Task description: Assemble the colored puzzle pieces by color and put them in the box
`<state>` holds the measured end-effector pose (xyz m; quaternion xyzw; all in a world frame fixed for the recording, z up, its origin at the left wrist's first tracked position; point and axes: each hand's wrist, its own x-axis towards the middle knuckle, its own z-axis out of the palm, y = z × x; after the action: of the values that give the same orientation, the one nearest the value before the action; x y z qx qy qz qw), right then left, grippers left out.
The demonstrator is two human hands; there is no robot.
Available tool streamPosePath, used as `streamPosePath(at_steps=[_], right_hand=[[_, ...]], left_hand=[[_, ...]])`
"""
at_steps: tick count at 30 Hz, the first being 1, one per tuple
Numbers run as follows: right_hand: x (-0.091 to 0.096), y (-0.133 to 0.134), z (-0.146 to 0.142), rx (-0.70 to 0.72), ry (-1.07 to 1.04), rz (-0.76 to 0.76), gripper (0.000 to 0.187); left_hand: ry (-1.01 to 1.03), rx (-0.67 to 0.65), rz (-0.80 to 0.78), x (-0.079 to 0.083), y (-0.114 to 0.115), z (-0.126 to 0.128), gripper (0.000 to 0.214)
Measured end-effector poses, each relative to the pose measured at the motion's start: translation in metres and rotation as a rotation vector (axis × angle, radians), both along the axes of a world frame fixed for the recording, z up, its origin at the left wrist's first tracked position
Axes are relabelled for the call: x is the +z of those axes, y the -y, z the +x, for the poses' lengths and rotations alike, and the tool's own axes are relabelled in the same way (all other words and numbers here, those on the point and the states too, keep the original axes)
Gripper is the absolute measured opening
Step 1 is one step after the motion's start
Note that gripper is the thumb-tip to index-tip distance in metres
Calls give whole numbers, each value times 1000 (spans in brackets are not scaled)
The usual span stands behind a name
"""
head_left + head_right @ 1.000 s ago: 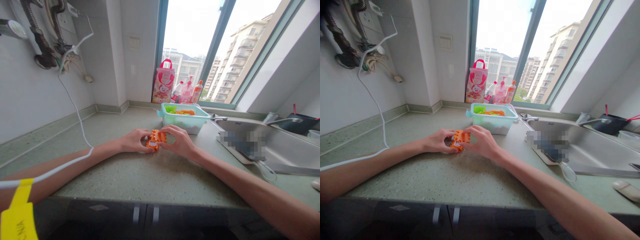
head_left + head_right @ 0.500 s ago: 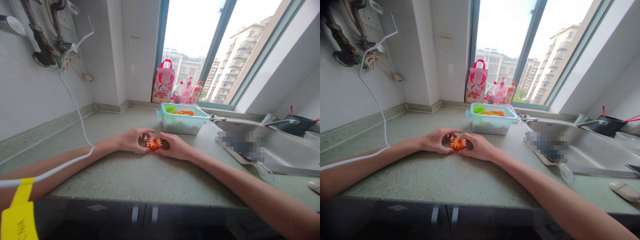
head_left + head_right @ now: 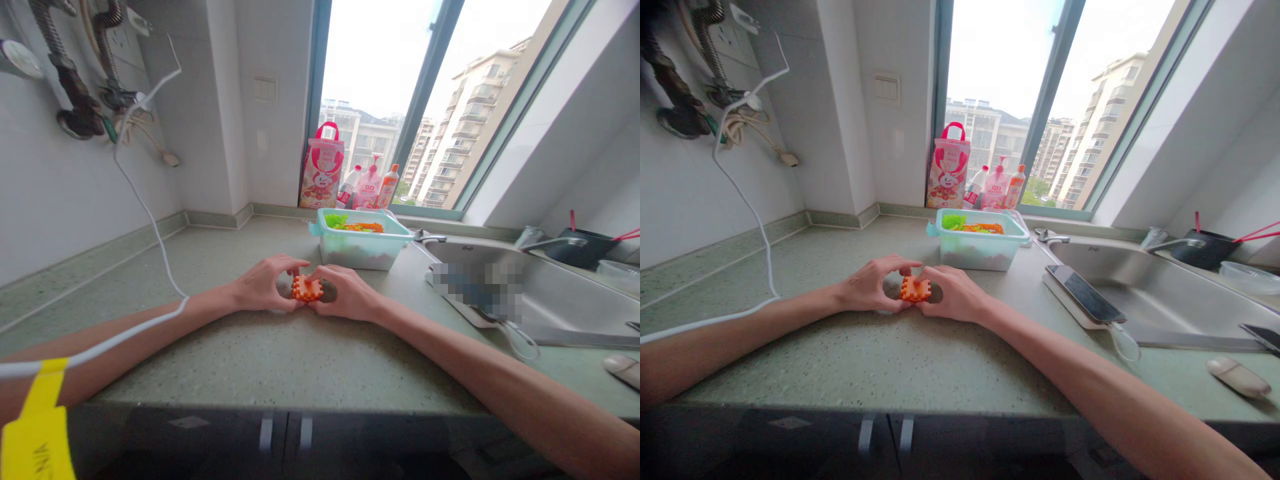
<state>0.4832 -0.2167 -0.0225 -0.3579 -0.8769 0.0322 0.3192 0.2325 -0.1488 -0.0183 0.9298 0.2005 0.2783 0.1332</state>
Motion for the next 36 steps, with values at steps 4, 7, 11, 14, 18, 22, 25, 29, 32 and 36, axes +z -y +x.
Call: streamPosePath(at_steps=[4, 7, 11, 14, 18, 22, 25, 29, 32, 36], right_hand=[[13, -6, 14, 28, 181, 269, 35], [33, -13, 40, -94, 175, 474, 34], [58, -23, 85, -490, -42, 636, 29], [64, -31, 112, -781, -107, 622, 34], [56, -40, 130, -952, -15, 355, 40], [47, -44, 132, -904, 51, 181, 56], [45, -45, 130, -887, 2, 187, 62], [45, -48, 131, -889, -117, 147, 70], [40, -56, 137, -871, -313, 179, 68], [29, -70, 149, -861, -602, 149, 62]], left_hand=[[15, -21, 30, 3, 2, -1, 85], [-3, -23, 64, 5, 3, -2, 90], [-75, -27, 98, 4, 2, -2, 85], [-114, -22, 119, 1, 0, -3, 80], [-150, 1, 138, 0, -2, -5, 75], [-177, 7, 141, 1, 0, -6, 69], [-196, 20, 136, 2, 0, -6, 66], [-229, 38, 119, 2, -1, -5, 67], [-236, 45, 118, 1, -2, -6, 67], [-232, 45, 117, 3, -1, -7, 62]])
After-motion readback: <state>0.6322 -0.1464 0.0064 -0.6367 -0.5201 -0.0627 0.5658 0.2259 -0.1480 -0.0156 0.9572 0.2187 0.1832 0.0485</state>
